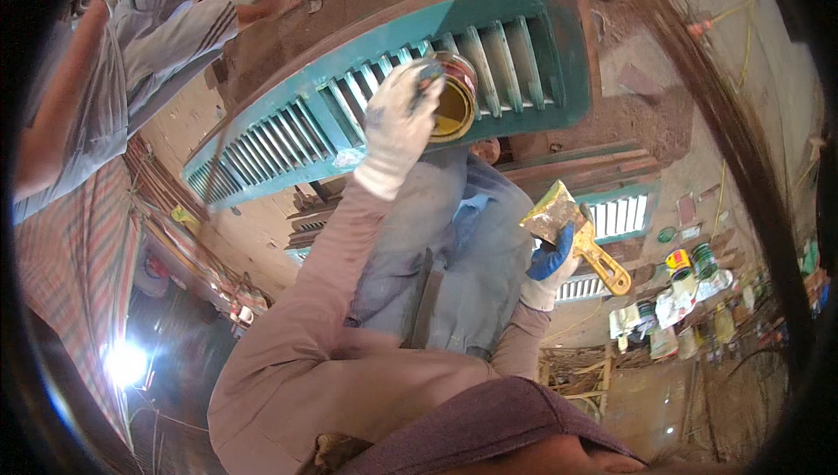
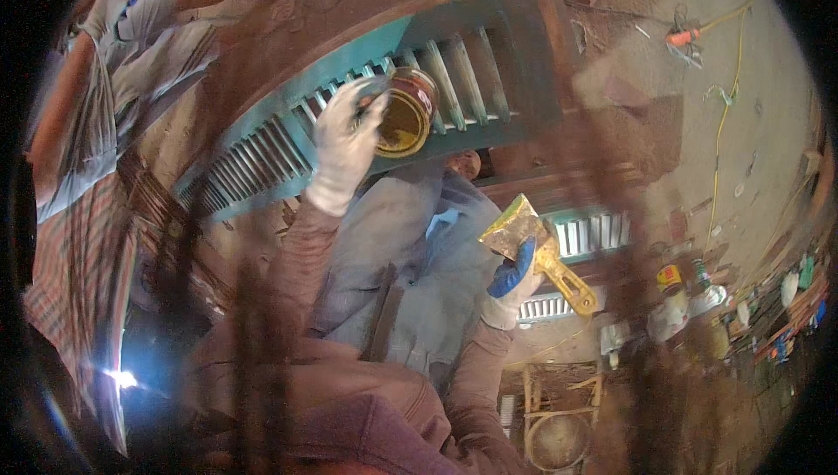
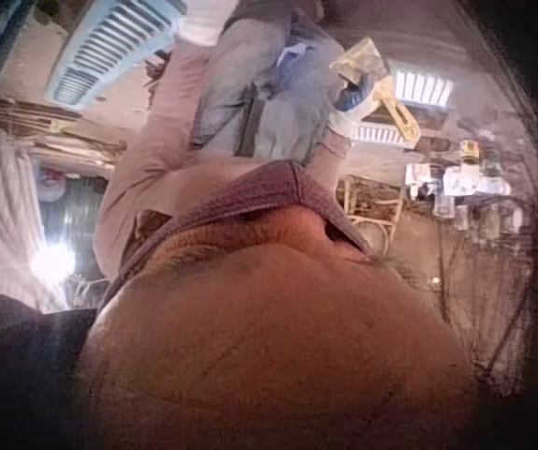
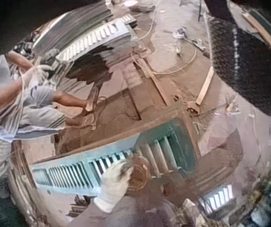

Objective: The person paints the slats of a wooden window shutter with green paint using a brush. They hold a paint can in one hand and apply paint to the slats with the other, moving along the length of the shutter.

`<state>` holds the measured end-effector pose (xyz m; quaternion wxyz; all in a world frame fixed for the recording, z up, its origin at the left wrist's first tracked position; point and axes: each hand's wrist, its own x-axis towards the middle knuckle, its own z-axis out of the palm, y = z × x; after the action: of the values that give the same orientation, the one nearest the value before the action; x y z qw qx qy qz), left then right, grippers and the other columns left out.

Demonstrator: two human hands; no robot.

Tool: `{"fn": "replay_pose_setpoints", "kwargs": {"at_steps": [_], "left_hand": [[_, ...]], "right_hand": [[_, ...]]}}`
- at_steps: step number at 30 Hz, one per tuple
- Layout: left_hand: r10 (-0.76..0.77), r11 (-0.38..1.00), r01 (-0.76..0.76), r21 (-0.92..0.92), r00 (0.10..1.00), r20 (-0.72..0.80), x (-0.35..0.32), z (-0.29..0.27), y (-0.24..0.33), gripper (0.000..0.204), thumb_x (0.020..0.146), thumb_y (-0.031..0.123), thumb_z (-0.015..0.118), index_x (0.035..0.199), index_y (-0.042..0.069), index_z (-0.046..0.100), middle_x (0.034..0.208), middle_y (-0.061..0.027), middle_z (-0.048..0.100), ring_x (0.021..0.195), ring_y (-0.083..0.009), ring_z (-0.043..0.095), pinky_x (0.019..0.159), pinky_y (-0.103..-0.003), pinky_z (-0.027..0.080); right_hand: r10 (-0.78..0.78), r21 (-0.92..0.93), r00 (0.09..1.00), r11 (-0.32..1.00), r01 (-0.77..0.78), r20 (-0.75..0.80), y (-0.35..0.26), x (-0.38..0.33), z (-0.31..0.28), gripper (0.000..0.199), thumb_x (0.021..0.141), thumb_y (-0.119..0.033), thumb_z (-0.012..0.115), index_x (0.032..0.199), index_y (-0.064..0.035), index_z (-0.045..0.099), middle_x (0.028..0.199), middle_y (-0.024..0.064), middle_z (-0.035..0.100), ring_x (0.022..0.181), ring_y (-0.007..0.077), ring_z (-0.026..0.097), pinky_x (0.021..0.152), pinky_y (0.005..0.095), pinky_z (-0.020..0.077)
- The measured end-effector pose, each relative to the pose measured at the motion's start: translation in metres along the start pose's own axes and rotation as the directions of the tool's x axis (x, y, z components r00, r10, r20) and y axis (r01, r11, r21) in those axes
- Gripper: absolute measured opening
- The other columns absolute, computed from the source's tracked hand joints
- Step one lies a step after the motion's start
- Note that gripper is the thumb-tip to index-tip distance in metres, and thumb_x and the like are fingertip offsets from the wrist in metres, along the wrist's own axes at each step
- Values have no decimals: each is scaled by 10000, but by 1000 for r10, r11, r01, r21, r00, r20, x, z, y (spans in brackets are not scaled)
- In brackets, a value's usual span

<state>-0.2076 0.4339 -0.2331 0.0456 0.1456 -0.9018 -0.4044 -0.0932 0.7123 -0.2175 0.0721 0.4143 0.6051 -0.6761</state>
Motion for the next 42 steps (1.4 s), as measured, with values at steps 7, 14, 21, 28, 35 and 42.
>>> {"fn": "replay_pose_setpoints", "kwargs": {"at_steps": [7, 14, 21, 28, 35, 42], "left_hand": [[-182, 981, 190, 35, 970, -163, -48, -22, -11, 205, 843, 39, 681, 1044, 12, 652, 901, -139, 679, 766, -256, 676, 678, -313, 529], [-371, 857, 477, 196, 834, -408, -67, 25, 4, 179, 866, 101, 658, 1010, -5, 651, 858, -163, 662, 737, -322, 658, 657, -365, 517], [-480, 764, 644, 24, 594, -646, -53, 73, 40, 126, 909, 99, 606, 973, 8, 665, 827, -143, 667, 702, -287, 655, 639, -339, 499], [-847, 518, 202, -831, -11, -531, -77, 85, 38, 231, 966, 143, 576, 1102, -33, 633, 981, -73, 677, 802, -110, 628, 702, -249, 514], [-785, 612, 176, -771, 16, -619, -94, 60, 88, 201, 967, 21, 526, 1123, -52, 629, 1049, -95, 679, 918, -112, 630, 807, -236, 504], [-702, 691, 394, -606, 170, -691, -104, 45, 106, 291, 1011, 128, 462, 1198, -72, 560, 1171, -167, 622, 1002, -274, 664, 723, -301, 593]], "right_hand": [[192, 9, 979, 981, -193, 75, -66, 27, 46, 483, 981, -212, 522, 1394, -8, 376, 1289, 133, 513, 1141, 206, 542, 947, 340, 464], [79, -414, 937, 907, 74, 339, -85, 86, 58, 485, 939, -118, 585, 1374, -3, 405, 1311, 115, 503, 1196, 211, 488, 1019, 342, 383], [227, -563, 747, 793, 231, 625, -138, 141, 56, 412, 886, -5, 636, 1270, 60, 503, 1257, 119, 556, 1136, 165, 544, 987, 306, 435], [185, -474, 521, 724, 501, 833, -149, 162, 65, 363, 872, -20, 656, 1212, 62, 559, 1166, 112, 618, 1042, 170, 592, 926, 294, 464], [106, -297, 346, 770, 565, 932, -124, 124, 128, 340, 899, -9, 627, 1224, 60, 556, 1190, 108, 619, 1063, 165, 588, 964, 288, 438], [-70, -120, 194, 571, 812, 979, -72, 86, 153, 287, 941, -34, 552, 1217, 45, 556, 1150, 145, 627, 1025, 202, 608, 890, 300, 483]]}}
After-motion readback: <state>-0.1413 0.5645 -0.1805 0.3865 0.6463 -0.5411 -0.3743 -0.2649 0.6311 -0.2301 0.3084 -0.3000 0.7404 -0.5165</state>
